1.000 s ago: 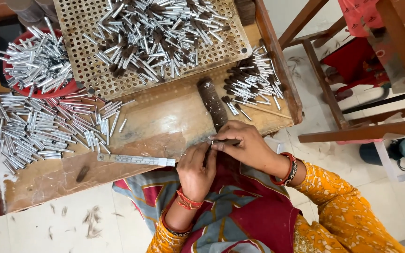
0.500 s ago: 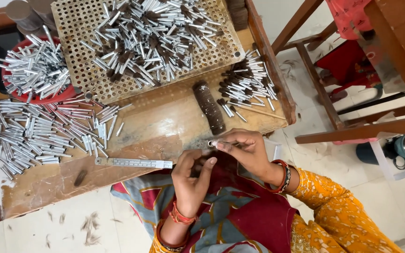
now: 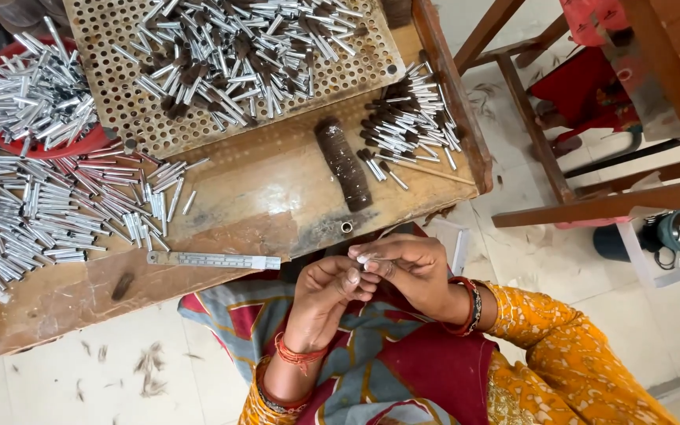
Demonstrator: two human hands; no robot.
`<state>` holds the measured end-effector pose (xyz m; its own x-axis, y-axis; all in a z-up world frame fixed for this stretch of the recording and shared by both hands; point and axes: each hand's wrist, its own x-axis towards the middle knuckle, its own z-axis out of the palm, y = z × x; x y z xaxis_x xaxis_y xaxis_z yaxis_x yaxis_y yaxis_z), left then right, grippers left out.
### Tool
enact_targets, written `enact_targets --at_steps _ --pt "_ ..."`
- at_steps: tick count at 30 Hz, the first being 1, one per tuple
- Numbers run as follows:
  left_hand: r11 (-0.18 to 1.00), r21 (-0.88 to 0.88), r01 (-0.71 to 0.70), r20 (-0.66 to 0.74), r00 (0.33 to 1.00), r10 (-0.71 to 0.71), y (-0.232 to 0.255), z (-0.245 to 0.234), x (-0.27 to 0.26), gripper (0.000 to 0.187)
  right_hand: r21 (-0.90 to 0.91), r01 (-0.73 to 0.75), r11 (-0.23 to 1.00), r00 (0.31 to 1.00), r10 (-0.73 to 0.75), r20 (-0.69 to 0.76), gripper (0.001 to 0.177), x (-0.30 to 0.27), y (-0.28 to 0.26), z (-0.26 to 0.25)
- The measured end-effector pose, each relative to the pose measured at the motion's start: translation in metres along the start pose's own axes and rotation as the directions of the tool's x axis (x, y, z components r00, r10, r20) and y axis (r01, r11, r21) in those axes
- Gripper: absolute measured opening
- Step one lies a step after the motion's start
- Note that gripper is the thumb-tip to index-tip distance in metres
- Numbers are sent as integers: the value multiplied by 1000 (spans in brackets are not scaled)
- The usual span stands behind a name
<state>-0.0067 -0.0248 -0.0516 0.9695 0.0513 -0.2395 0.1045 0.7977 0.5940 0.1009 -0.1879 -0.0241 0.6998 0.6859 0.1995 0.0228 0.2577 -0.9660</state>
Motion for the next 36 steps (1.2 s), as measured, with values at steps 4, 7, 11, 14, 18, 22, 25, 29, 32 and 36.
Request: enact_targets --at_steps 4,7,11,14,18,22,25,29,32,36 --pt "1000 31 -2 -50 999 4 -5 -4 0 16 11 9 1000 1000 -9 23 13 -1 1 1" --pt "998 53 -19 -88 996 24 -4 0 -1 14 53 -6 999 999 4 41 14 2 -1 1" --pt "995 82 -49 -95 994 57 3 6 -3 13 71 -85 994 995 81 60 15 11 -14 -7" --pt "977 194 -86 -107 988 108 6 1 -3 13 40 -105 994 994 104 30 14 16 -18 -23" --pt "908 410 -83 -134 979 150 14 -2 -5 12 -497 -76 865 973 174 153 16 27 -24 -31" --pt "826 551 -122 -69 979 191 17 0 -5 10 -645 128 753 926 143 350 30 33 -39 -21" --pt "789 594 -157 -12 979 203 13 2 -6 9 -578 275 768 913 -20 408 36 32 -39 -18" --pt "786 594 -170 -10 976 219 10 0 -4 9 -506 409 759 867 -151 474 33 29 -29 -20" --pt "821 551 -152 -30 979 202 9 -5 -5 9 -476 493 729 827 -222 516 31 26 -22 -21" --pt "866 483 -130 8 990 144 8 -13 -4 10 -488 535 690 815 -270 512 33 22 -16 -19"
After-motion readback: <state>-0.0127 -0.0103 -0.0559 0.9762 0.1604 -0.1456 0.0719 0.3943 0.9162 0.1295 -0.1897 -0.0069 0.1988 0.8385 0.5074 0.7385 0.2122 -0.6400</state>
